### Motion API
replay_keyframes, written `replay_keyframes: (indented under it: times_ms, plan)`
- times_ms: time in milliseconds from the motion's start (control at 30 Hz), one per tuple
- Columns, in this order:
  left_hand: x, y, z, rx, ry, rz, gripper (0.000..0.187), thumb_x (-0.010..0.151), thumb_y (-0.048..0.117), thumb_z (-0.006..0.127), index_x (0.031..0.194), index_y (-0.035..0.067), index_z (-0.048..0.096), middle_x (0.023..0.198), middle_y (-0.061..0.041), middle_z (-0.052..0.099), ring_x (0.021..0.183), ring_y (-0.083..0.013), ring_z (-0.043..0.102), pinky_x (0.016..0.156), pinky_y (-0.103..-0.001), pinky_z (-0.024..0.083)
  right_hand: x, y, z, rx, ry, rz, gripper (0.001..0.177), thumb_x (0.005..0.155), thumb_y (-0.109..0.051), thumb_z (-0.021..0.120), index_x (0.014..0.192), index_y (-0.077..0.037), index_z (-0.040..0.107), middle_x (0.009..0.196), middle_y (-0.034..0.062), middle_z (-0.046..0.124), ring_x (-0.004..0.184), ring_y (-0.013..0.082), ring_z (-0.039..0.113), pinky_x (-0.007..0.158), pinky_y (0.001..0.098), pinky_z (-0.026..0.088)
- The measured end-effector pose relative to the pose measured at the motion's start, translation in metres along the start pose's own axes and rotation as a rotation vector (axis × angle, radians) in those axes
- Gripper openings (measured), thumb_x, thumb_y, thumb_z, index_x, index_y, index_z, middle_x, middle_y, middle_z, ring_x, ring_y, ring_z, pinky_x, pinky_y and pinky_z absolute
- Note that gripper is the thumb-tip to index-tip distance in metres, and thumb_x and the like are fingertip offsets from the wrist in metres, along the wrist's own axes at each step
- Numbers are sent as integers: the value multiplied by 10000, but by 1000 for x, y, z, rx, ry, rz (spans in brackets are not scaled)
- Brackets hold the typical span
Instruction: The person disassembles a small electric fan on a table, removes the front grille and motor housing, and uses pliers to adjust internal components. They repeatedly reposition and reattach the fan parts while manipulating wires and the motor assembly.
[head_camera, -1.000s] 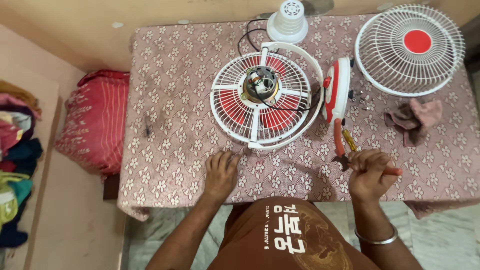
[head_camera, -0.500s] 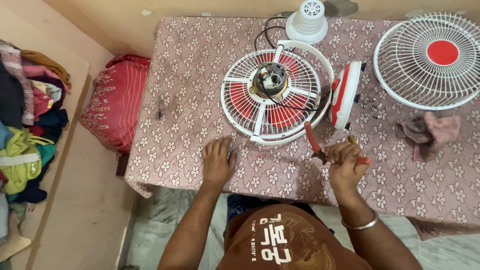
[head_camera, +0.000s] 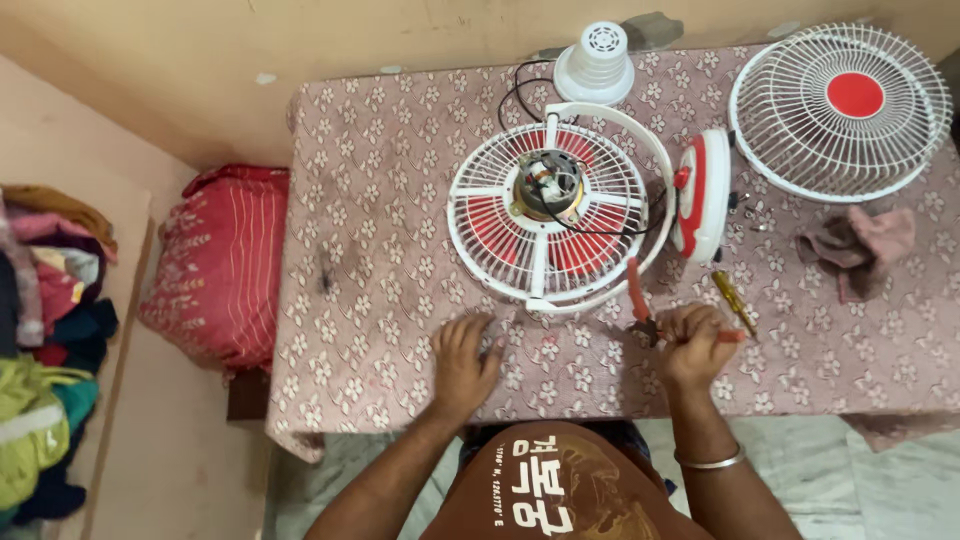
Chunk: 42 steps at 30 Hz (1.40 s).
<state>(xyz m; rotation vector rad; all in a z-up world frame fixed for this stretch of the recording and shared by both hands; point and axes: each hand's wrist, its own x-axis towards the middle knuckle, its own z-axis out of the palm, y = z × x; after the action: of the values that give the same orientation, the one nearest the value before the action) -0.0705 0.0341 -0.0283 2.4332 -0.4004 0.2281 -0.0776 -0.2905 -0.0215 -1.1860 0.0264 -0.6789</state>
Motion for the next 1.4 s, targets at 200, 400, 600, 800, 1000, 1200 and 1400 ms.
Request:
replay_keyframes:
  times_ms: [200,400,600,800,1000,1200,1400]
  plan:
    - [5,-5,-14,-252,-123,-121,396,1011,359,572,1284,77,625,1238,-101,652,1229,-271,509,1115,-485,326,-11,14,4,3,174,37,518,1134,-525,464,836,-117,351,704,30,384,614,165,369,636,351,394]
    - [9,-4,-19,-370,-121,-180,366,1015,378,559,1221,92,657,1141,-52,692,1112,-224,600,1084,-442,396,-9,10,6,-141,138,26,499,1120,-510,470,837,-115,358,698,37,402,591,157,370,601,340,383]
    - [7,-7,-7,-270,-33,-110,365,957,279,652,1252,63,650,1159,-92,698,1124,-262,599,1097,-501,344,-1,3,-1,-203,-136,100,447,1153,-406,409,825,-103,377,736,40,429,629,149,389,597,326,369]
    - [4,15,-3,-322,61,-267,376,961,231,689,1289,55,641,1238,-155,653,1163,-273,613,1003,-478,514,19,-3,-12,-117,-410,73,445,1137,-354,407,754,-129,379,679,36,458,580,143,417,540,321,417]
    - [30,53,-20,-688,-147,-263,531,976,253,679,1455,70,539,1365,-170,668,1211,-261,688,983,-401,631,25,-6,8,37,-366,130,448,1167,-367,411,802,-112,365,709,27,428,621,140,395,591,334,402]
    - [95,103,-56,-682,-289,149,748,995,235,668,1593,19,274,1534,-245,482,1364,-355,531,1067,-492,515,65,-35,57,65,-376,-60,459,1149,-410,392,781,-140,347,651,-14,388,533,119,405,480,268,403]
    - [177,110,-28,-628,-39,439,378,1121,216,615,1476,157,500,1405,-115,689,1176,-214,730,1057,-342,639,128,-22,103,51,-399,-173,515,1144,-461,416,739,-147,367,630,-18,410,514,114,405,464,251,380]
